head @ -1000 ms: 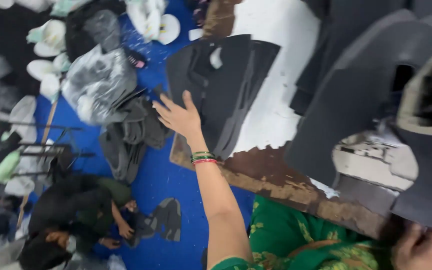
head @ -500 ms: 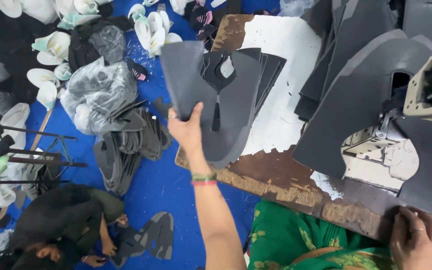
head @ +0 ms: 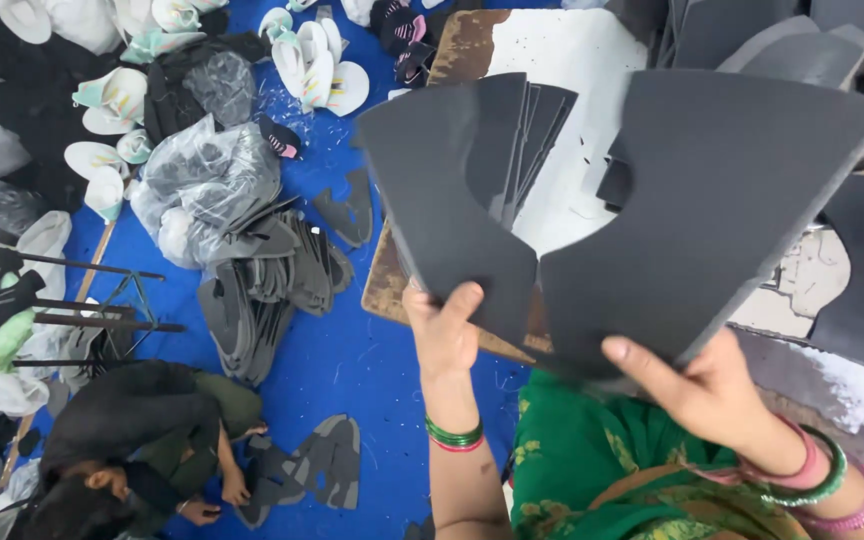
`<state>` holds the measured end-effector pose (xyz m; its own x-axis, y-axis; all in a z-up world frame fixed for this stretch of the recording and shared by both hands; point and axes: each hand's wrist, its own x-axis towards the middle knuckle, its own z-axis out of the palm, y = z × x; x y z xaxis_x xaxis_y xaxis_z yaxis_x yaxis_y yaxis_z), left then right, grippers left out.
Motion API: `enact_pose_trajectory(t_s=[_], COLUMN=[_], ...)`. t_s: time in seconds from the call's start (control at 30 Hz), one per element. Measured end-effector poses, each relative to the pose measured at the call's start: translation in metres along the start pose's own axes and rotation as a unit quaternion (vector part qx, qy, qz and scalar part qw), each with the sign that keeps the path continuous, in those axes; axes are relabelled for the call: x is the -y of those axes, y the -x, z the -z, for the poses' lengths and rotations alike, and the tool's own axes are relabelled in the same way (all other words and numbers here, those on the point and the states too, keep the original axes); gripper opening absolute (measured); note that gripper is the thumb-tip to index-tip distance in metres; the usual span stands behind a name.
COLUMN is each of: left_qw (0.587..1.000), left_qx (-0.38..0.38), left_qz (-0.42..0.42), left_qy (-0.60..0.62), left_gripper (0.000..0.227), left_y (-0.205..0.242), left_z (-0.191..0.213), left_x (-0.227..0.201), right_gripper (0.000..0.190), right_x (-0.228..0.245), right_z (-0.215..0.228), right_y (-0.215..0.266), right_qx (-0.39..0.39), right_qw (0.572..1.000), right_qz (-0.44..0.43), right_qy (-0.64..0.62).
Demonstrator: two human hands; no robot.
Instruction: Stitching black shoe upper components using an industrial sewing machine.
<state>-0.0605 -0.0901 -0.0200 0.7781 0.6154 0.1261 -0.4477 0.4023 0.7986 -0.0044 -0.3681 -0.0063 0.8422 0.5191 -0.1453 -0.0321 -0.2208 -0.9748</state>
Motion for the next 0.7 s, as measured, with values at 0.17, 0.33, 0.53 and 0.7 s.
enact_pose_trajectory(t_s=[0.17, 0.33, 0.53, 0.7], left_qw=[0.941, 0.885, 0.881, 0.851], left_qx=[0.246, 0.352, 0.327, 0.412], left_qz=[-0.161, -0.2, -0.221, -0.051], left_qy=[-0.167, -0.23, -0.261, -0.321], left_gripper=[0.014, 0.024, 0.026, 0.016], left_y=[-0.014, -0.008, 0.016, 0.033], left_z=[-0.003, -0.003, -0.04, -0.054], left_x=[-0.052, -0.064, -0.093, -0.069], right_gripper=[0.022, 0.02, 0.024, 0.038], right_x=[0.066, 0.039, 0.019, -0.062], right_z=[0.024, 0.01, 0.01, 0.044], right_y=[-0.024, -0.013, -0.004, 0.057], right_qx=[0.07, 0.06, 0.034, -0.083], right_qw=[0.921, 0.929, 0.923, 0.978], right_qz=[0.371, 0.364, 0.381, 0.172], right_qy=[0.098, 0.027, -0.032, -0.079])
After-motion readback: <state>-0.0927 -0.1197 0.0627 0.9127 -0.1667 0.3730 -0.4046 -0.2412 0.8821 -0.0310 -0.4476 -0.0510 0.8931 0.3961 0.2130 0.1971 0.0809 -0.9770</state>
